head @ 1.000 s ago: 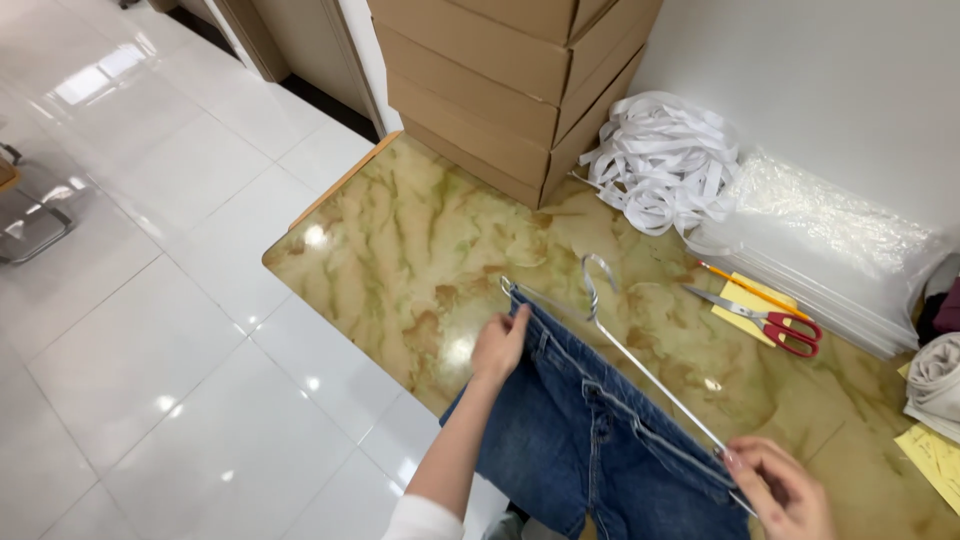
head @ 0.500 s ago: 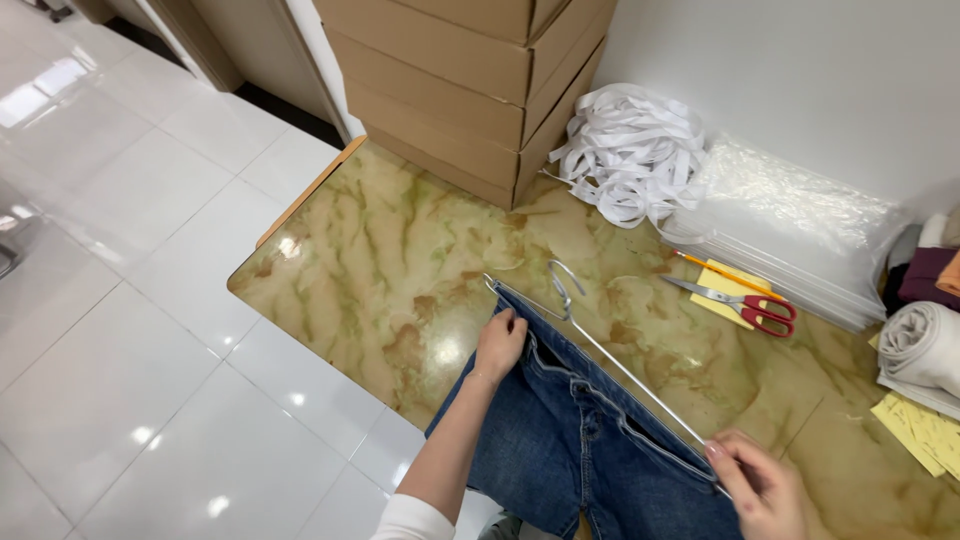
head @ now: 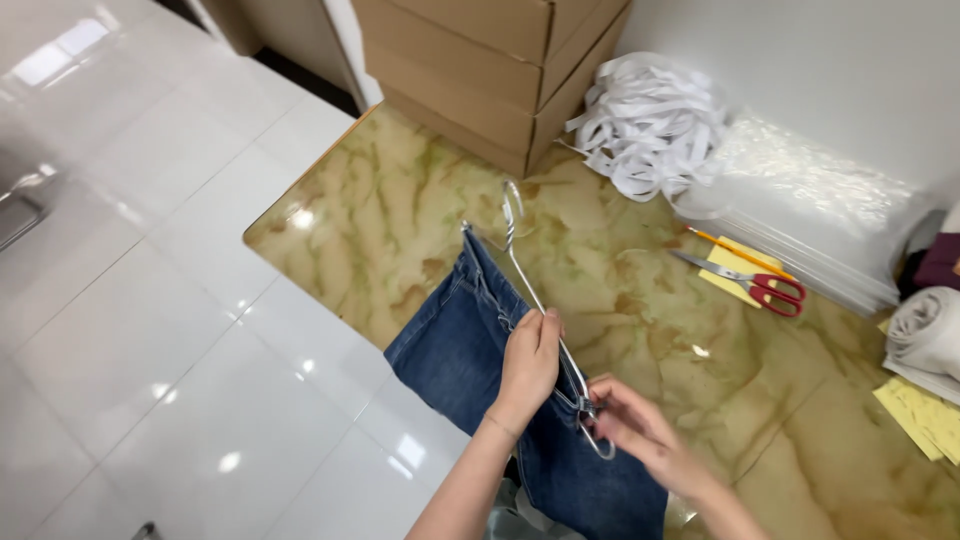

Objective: The person takes an orange t-shirt from a hanger, lays it on a table, and folds it into a compact rectangle before stacking it. They repeat this process with a light blue polo shirt. Finally, they take a pair of jeans from a hanger, lay them on the table, and fold them neatly.

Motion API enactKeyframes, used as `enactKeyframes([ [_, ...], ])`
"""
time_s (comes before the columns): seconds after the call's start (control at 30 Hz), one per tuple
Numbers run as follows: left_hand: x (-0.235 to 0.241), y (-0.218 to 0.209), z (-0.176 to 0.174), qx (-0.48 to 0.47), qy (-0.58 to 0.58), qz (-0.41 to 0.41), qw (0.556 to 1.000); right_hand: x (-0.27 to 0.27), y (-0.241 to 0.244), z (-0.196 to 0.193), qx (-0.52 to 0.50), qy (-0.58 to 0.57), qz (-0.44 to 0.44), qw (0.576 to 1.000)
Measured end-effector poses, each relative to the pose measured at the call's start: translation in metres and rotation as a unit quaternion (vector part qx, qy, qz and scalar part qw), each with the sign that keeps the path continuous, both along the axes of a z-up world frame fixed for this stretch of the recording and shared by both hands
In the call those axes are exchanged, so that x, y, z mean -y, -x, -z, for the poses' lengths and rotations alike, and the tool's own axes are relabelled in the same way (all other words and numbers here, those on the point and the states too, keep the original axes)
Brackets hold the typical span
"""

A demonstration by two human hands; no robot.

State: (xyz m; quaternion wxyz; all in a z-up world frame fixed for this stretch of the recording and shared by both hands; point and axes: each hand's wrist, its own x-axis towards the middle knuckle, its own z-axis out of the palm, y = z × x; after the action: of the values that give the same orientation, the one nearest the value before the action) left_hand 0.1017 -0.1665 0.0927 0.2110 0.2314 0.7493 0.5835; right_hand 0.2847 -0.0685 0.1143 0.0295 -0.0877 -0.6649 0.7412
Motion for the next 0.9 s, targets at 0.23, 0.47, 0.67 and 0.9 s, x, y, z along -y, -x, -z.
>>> enactKeyframes([
  [0.23,0.005,0.000,0.019,0.033,-0.083,-0.047,0.995,-0.038,0.020,0.016,0.039,0.077,-0.179,0.980],
  [0.47,-0.003,0.007,0.029,0.020,-0.104,-0.094,0.990,-0.027,0.034,0.001,-0.043,-0.104,-0.155,0.981],
  [0.67,0.008,0.010,0.023,-0.007,-0.024,-0.106,0.994,-0.031,0.039,0.015,0.015,0.005,-0.156,0.988],
  [0.9,0.030,0.000,0.000,0.034,0.101,-0.096,0.990,-0.027,0.038,0.013,0.144,-0.046,-0.158,0.976],
])
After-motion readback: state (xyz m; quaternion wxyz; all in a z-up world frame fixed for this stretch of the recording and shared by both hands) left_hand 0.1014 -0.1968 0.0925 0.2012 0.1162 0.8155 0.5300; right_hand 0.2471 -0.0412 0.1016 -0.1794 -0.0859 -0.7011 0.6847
